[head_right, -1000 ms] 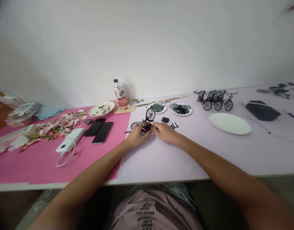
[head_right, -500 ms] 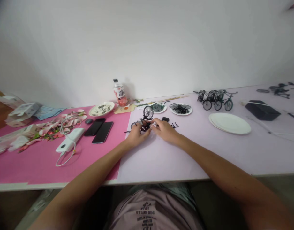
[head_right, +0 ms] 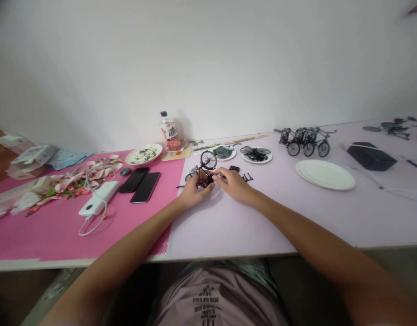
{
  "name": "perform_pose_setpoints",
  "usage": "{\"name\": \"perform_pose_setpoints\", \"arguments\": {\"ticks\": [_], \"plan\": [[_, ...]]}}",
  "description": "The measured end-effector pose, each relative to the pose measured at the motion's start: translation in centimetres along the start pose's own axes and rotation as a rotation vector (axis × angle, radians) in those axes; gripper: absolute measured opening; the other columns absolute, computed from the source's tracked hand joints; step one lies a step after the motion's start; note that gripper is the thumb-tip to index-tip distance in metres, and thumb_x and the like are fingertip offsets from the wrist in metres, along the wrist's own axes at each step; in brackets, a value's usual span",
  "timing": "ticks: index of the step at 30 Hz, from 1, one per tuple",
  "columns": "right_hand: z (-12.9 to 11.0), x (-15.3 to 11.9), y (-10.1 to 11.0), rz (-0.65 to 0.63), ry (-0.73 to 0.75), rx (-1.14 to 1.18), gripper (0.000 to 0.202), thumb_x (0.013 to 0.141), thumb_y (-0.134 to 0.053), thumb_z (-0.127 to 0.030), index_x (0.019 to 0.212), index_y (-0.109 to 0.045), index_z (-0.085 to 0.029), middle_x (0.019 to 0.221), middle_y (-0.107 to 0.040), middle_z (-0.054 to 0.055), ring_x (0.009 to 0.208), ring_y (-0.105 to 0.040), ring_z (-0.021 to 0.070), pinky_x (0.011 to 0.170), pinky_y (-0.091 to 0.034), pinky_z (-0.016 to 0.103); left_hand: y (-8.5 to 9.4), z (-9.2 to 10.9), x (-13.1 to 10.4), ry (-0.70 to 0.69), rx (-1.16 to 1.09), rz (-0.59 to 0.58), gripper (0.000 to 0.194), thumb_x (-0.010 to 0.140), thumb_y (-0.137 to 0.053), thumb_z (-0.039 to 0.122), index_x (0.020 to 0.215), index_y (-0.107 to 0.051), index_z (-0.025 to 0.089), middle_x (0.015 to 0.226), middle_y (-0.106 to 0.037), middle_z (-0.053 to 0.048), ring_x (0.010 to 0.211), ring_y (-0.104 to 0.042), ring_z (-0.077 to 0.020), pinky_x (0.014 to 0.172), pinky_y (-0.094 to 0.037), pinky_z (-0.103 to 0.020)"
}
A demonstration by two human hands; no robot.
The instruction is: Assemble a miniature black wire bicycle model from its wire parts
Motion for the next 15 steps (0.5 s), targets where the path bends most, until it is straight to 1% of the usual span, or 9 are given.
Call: {"name": "perform_pose_setpoints", "arguments": {"ticks": [4,7,11,15], "plan": [[-0.07,-0.09,-0.02,-0.016,-0.004,0.014,0.034,0.098,-0.054,-0.048,0.109,-0.068,-0.019,0.066,-0.062,-0.001,0.056,-0.049,0.0156,0.054,-0.034,0.026,0.12,0.27,-0.06,0.02,0.073,-0.005,0.021,0.088,-0.066,0.037,0.097,-0.06,0.018,0.08,-0.063,-0.002,0.071,-0.058,-0.0164,0.07,-0.049,-0.031],[-0.02,-0.04,-0.04,-0.025,-0.014,0.01,0.033,0.097,-0.055,-0.047,0.111,-0.068,-0.019,0.063,-0.058,-0.002,0.054,-0.046,0.015,0.054,-0.032,0.026,0.16,0.4,-0.08,0.032,0.079,-0.007,0.02,0.088,-0.066,0.037,0.094,-0.058,0.019,0.084,-0.068,-0.005,0.071,-0.06,-0.0169,0.07,-0.049,-0.032],[-0.08,-0.02,0.0,-0.03,-0.022,0.022,0.033,0.096,-0.056,-0.046,0.11,-0.068,-0.019,0.069,-0.061,0.0,0.056,-0.049,0.0154,0.056,-0.035,0.027,0.15,0.46,-0.04,0.033,0.085,-0.01,0.02,0.087,-0.066,0.035,0.095,-0.058,0.02,0.088,-0.071,-0.006,0.072,-0.063,-0.0176,0.071,-0.051,-0.032],[-0.18,-0.09,0.03,-0.032,-0.023,0.061,0.034,0.096,-0.055,-0.048,0.11,-0.067,-0.019,0.074,-0.064,0.001,0.059,-0.051,0.0153,0.057,-0.036,0.026,0.12,0.46,-0.02,0.039,0.125,-0.003,0.02,0.087,-0.067,0.036,0.089,-0.055,0.021,0.088,-0.072,-0.007,0.072,-0.064,-0.0178,0.071,-0.052,-0.032]]}}
Point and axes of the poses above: each hand's wrist, its own x-axis towards the middle knuckle, its own y-axis out of the back of the hand, z = x × y, the point moved 1 cm from there along x, towards the middle knuckle
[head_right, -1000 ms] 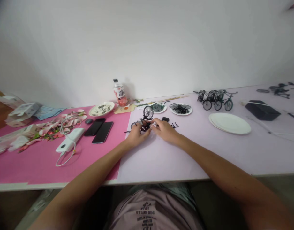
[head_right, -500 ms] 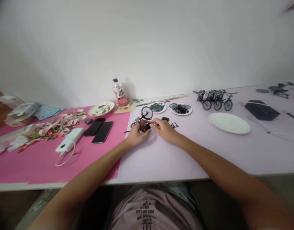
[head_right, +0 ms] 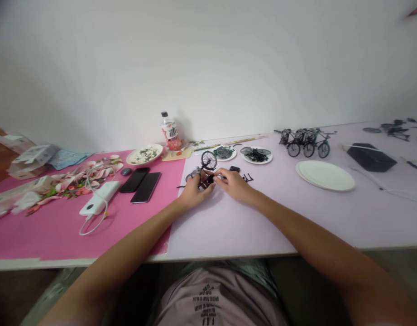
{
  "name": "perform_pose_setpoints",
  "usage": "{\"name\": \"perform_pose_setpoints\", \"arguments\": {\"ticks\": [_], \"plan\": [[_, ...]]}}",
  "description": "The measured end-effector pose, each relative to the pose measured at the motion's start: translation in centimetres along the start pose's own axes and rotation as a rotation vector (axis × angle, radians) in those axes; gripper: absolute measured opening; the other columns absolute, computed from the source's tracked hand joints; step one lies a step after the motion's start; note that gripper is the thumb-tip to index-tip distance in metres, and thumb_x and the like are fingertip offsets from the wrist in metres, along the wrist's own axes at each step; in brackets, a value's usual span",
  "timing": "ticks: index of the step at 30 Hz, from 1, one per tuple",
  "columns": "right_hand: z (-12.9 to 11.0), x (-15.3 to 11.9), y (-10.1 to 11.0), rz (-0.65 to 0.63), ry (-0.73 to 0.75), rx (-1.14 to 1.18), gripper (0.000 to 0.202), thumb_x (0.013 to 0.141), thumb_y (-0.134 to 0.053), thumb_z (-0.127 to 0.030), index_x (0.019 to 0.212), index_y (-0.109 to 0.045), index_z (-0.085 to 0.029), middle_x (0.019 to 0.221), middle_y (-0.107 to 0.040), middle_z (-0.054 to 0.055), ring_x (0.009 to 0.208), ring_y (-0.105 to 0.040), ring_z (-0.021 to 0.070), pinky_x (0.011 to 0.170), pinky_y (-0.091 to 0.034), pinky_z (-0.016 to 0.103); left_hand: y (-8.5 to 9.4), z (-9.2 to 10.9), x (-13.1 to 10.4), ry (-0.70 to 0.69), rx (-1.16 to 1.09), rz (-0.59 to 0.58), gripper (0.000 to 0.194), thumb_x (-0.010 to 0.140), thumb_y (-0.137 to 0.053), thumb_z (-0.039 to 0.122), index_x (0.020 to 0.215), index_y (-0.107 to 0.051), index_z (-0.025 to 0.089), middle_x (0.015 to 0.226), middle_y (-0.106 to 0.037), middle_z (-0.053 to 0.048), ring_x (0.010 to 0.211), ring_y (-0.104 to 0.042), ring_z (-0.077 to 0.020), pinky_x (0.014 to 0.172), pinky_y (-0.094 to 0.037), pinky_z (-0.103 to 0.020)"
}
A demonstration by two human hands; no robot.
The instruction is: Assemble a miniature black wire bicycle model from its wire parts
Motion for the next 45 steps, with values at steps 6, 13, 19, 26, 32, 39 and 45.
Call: {"name": "perform_pose_setpoints", "arguments": {"ticks": [6,13,19,26,32,39,45], "plan": [[0.0,0.0,0.0,0.035,-0.017,-0.039,0.029,0.093,-0.059,-0.045,0.102,-0.068,-0.019,0.057,-0.046,-0.006,0.051,-0.036,0.0124,0.051,-0.026,0.026,0.0,0.1,0.0,0.005,0.014,-0.012,0.022,0.087,-0.066,0.038,0.086,-0.052,0.021,0.088,-0.072,-0.007,0.07,-0.063,-0.0173,0.068,-0.05,-0.031],[-0.1,0.1,-0.1,0.053,-0.008,-0.06,0.024,0.091,-0.06,-0.042,0.098,-0.067,-0.02,0.058,-0.046,-0.005,0.051,-0.036,0.0124,0.051,-0.026,0.027,-0.2,-0.1,0.0,0.012,0.023,0.006,0.023,0.086,-0.068,0.041,0.086,-0.054,0.022,0.076,-0.068,-0.003,0.067,-0.063,-0.018,0.064,-0.05,-0.031],[-0.3,0.0,0.0,0.038,0.002,-0.007,0.027,0.093,-0.057,-0.043,0.1,-0.067,-0.019,0.072,-0.064,0.001,0.059,-0.052,0.0157,0.057,-0.036,0.028,-0.3,-0.3,0.0,0.004,0.045,-0.004,0.023,0.086,-0.067,0.041,0.088,-0.056,0.021,0.078,-0.068,-0.004,0.068,-0.063,-0.0183,0.066,-0.05,-0.031],[0.2,0.2,0.2,0.029,0.029,0.006,0.032,0.096,-0.057,-0.049,0.1,-0.068,-0.02,0.087,-0.074,0.005,0.073,-0.063,0.0201,0.066,-0.046,0.029,-0.2,0.2,0.0,-0.004,0.018,-0.007,0.021,0.087,-0.068,0.037,0.094,-0.06,0.019,0.086,-0.071,-0.006,0.071,-0.064,-0.0189,0.069,-0.051,-0.032],[0.3,0.3,0.0,0.045,0.058,0.067,0.034,0.1,-0.052,-0.051,0.104,-0.067,-0.02,0.092,-0.074,0.007,0.081,-0.065,0.0212,0.072,-0.049,0.03,-0.4,0.1,-0.1,0.003,-0.087,0.006,0.028,0.088,-0.069,0.037,0.107,-0.063,0.018,0.085,-0.07,-0.005,0.073,-0.066,-0.0179,0.072,-0.055,-0.031],[0.6,0.3,-0.9,-0.006,-0.102,0.284,0.049,0.09,-0.062,-0.063,0.114,-0.066,-0.019,0.074,-0.061,-0.001,0.05,-0.045,0.0114,0.047,-0.035,0.025,-0.5,-0.3,-0.1,0.004,-0.219,0.11,0.036,0.087,-0.072,0.036,0.116,-0.059,0.017,0.092,-0.071,-0.006,0.077,-0.067,-0.0166,0.073,-0.057,-0.03],[0.0,0.5,-0.7,0.041,-0.158,0.36,0.053,0.081,-0.071,-0.066,0.104,-0.064,-0.018,0.057,-0.047,-0.007,0.046,-0.04,0.0108,0.043,-0.028,0.024,-0.7,-0.3,0.2,0.045,-0.351,0.083,0.035,0.088,-0.072,0.037,0.113,-0.059,0.016,0.092,-0.072,-0.006,0.079,-0.069,-0.0157,0.071,-0.055,-0.028]]}}
Point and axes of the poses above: each hand's wrist, its own x-axis towards the middle knuckle, its own y-axis out of the back of the hand, z = x × y, the point moved 1 cm from there along x, towards the middle knuckle
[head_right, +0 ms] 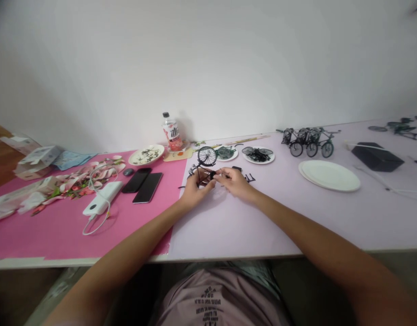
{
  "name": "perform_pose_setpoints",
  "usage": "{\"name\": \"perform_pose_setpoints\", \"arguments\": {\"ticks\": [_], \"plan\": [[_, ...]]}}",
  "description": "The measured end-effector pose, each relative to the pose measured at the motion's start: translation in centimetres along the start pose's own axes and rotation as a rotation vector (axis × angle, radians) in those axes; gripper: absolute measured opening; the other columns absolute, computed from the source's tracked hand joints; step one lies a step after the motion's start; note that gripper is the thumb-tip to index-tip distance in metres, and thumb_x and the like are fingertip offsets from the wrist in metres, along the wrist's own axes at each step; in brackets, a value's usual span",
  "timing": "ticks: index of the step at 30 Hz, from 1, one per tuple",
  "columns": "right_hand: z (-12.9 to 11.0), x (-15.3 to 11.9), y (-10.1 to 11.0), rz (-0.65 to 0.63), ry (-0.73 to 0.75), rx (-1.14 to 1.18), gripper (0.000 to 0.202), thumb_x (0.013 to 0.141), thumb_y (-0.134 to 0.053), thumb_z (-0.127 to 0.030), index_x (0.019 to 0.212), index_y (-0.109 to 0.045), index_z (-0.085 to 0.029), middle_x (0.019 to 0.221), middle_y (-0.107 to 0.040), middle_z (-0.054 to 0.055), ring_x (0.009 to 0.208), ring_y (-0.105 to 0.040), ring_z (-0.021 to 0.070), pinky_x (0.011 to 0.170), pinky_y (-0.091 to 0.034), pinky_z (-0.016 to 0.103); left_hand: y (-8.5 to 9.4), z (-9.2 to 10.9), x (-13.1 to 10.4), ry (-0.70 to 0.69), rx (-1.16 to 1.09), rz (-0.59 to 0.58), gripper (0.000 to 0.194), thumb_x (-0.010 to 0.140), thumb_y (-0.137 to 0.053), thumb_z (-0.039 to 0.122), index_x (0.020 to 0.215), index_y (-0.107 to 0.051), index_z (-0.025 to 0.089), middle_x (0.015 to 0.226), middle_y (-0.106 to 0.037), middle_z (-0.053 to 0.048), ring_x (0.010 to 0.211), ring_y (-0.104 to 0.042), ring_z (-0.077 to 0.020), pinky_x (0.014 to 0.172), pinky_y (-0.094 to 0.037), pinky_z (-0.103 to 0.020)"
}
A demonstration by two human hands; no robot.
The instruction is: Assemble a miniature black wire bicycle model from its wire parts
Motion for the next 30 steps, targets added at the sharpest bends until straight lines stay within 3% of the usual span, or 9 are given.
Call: {"name": "perform_pose_setpoints", "arguments": {"ticks": [5,9,13,16,20,24,30], "plan": [[-0.4,0.0,0.1,0.05,-0.021,0.07,0.051,0.079,-0.074,-0.065,0.098,-0.062,-0.019,0.051,-0.045,-0.008,0.044,-0.039,0.0101,0.044,-0.03,0.024,0.0,0.1,0.3,0.054,-0.034,0.066,0.032,0.085,-0.075,0.037,0.106,-0.064,0.015,0.098,-0.074,-0.009,0.086,-0.071,-0.0166,0.075,-0.055,-0.028],[0.0,0.3,0.5,0.169,-0.004,0.155,0.056,0.073,-0.08,-0.067,0.097,-0.064,-0.019,0.051,-0.046,-0.008,0.045,-0.04,0.0098,0.045,-0.033,0.024,0.1,0.0,0.4,0.063,-0.051,0.082,0.034,0.086,-0.075,0.036,0.112,-0.064,0.016,0.1,-0.074,-0.009,0.086,-0.071,-0.0171,0.082,-0.057,-0.032],[0.3,0.6,1.0,0.284,0.045,0.19,0.056,0.07,-0.083,-0.067,0.094,-0.068,-0.018,0.06,-0.049,-0.006,0.047,-0.04,0.0092,0.046,-0.034,0.025,0.3,-0.7,0.3,-0.027,0.155,0.256,0.034,0.087,-0.074,0.034,0.113,-0.058,0.019,0.116,-0.066,-0.01,0.088,-0.067,-0.0169,0.083,-0.055,-0.034],[0.6,0.7,1.2,0.337,0.05,0.175,0.054,0.071,-0.082,-0.067,0.092,-0.07,-0.018,0.059,-0.047,-0.006,0.048,-0.04,0.0101,0.046,-0.033,0.026,0.7,-0.8,0.3,-0.115,0.318,0.358,0.032,0.088,-0.072,0.031,0.112,-0.055,0.02,0.108,-0.061,-0.008,0.083,-0.061,-0.0164,0.076,-0.053,-0.033],[0.8,0.7,1.2,0.381,0.1,0.058,0.05,0.074,-0.08,-0.064,0.087,-0.073,-0.017,0.057,-0.048,-0.005,0.052,-0.039,0.0117,0.05,-0.032,0.027,0.9,0.5,0.1,-0.335,0.436,0.158,0.008,0.096,-0.061,0.028,0.093,-0.06,0.02,0.081,-0.059,-0.002,0.076,-0.058,-0.0162,0.075,-0.05,-0.032],[0.7,0.3,0.8,0.375,0.195,-0.073,0.042,0.078,-0.078,-0.058,0.081,-0.07,-0.018,0.059,-0.047,-0.004,0.056,-0.039,0.0121,0.053,-0.033,0.027,0.5,1.7,-0.2,-0.453,0.418,0.061,0.014,0.099,-0.058,0.028,0.109,-0.065,0.02,0.089,-0.067,-0.005,0.08,-0.063,-0.0163,0.076,-0.053,-0.031],[0.8,-0.2,0.1,0.36,0.255,-0.163,0.037,0.079,-0.076,-0.054,0.077,-0.065,-0.019,0.061,-0.047,-0.004,0.054,-0.033,0.0099,0.052,-0.03,0.024,0.1,0.7,0.3,-0.235,0.262,0.112,0.03,0.096,-0.066,0.033,0.121,-0.067,0.017,0.115,-0.07,-0.013,0.081,-0.069,-0.0147,0.073,-0.059,-0.028]]}}
Point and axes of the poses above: each hand's wrist, its own x-axis towards the middle knuckle, its own y-axis out of the back of the hand, z = x × y, the point moved 1 cm from there along x, towards the middle knuckle
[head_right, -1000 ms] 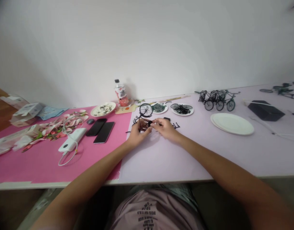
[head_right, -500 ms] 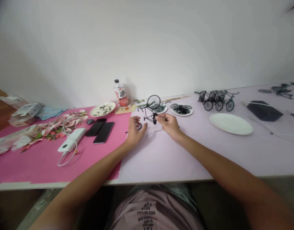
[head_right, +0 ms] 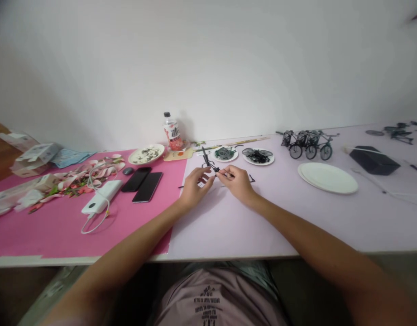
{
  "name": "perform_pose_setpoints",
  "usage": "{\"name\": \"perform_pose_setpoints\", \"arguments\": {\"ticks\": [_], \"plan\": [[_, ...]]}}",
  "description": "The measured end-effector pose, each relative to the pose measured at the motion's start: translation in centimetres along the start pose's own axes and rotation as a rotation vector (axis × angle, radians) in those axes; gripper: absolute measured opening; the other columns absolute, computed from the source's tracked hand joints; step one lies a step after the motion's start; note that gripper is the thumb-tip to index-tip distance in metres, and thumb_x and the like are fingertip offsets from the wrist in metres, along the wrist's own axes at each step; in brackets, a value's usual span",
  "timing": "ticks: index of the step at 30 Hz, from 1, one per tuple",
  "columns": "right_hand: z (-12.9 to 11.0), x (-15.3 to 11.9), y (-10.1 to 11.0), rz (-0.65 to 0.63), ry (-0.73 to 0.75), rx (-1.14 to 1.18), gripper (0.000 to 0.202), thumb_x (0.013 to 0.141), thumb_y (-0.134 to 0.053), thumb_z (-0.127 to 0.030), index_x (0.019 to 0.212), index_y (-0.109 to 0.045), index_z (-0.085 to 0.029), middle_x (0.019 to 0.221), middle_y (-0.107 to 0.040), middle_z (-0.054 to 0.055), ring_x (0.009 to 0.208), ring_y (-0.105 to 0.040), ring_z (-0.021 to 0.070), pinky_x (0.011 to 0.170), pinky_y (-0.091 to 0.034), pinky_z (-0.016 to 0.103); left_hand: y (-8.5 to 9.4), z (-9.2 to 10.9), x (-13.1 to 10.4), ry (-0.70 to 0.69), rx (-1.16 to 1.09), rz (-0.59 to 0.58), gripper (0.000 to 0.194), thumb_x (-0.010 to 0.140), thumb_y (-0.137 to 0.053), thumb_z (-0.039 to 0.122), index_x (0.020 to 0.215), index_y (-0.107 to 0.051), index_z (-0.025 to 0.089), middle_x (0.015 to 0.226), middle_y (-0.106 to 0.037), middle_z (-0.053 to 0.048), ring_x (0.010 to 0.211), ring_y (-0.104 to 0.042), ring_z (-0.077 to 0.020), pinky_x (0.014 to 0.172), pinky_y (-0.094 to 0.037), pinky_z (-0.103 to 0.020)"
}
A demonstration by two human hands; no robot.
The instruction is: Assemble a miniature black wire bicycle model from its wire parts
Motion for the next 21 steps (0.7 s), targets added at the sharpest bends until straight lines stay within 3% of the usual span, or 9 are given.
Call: {"name": "perform_pose_setpoints", "arguments": {"ticks": [3,8,16,21], "plan": [[0.2,-0.1,-0.1,-0.026,0.026,-0.017,0.034,0.08,-0.075,-0.052,0.078,-0.065,-0.019,0.061,-0.048,-0.004,0.054,-0.034,0.0097,0.052,-0.031,0.024,-0.2,-0.5,0.1,0.095,-0.06,-0.03,0.032,0.097,-0.066,0.039,0.117,-0.071,0.015,0.113,-0.071,-0.014,0.081,-0.07,-0.0153,0.071,-0.059,-0.028],[-0.3,-0.3,-0.1,-0.076,0.082,-0.068,0.028,0.081,-0.072,-0.046,0.079,-0.066,-0.018,0.055,-0.04,-0.007,0.052,-0.032,0.0098,0.051,-0.029,0.024,-0.4,-0.3,-0.1,0.141,-0.131,-0.05,0.039,0.095,-0.069,0.046,0.118,-0.073,0.014,0.107,-0.073,-0.013,0.08,-0.072,-0.0167,0.071,-0.059,-0.028],[-0.8,-0.5,-0.1,-0.131,0.168,-0.139,0.025,0.083,-0.069,-0.041,0.073,-0.063,-0.02,0.05,-0.027,-0.009,0.05,-0.026,0.01,0.053,-0.028,0.026,-0.5,-0.4,-0.1,0.304,-0.261,-0.092,0.047,0.09,-0.073,0.054,0.113,-0.072,0.013,0.079,-0.076,-0.008,0.078,-0.076,-0.0222,0.072,-0.057,-0.03],[-0.8,-0.3,0.0,-0.133,0.177,-0.147,0.024,0.083,-0.07,-0.041,0.074,-0.065,-0.019,0.051,-0.028,-0.009,0.051,-0.025,0.0101,0.054,-0.027,0.026,-0.7,-0.4,-0.2,0.336,-0.312,-0.078,0.05,0.09,-0.072,0.056,0.113,-0.071,0.012,0.082,-0.077,-0.009,0.077,-0.076,-0.0213,0.071,-0.057,-0.03]]}}
Point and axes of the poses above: each hand's wrist, its own x-axis towards the middle knuckle, its own y-axis out of the back of the hand, z = x × y, the point moved 1 cm from there along x, towards the middle knuckle
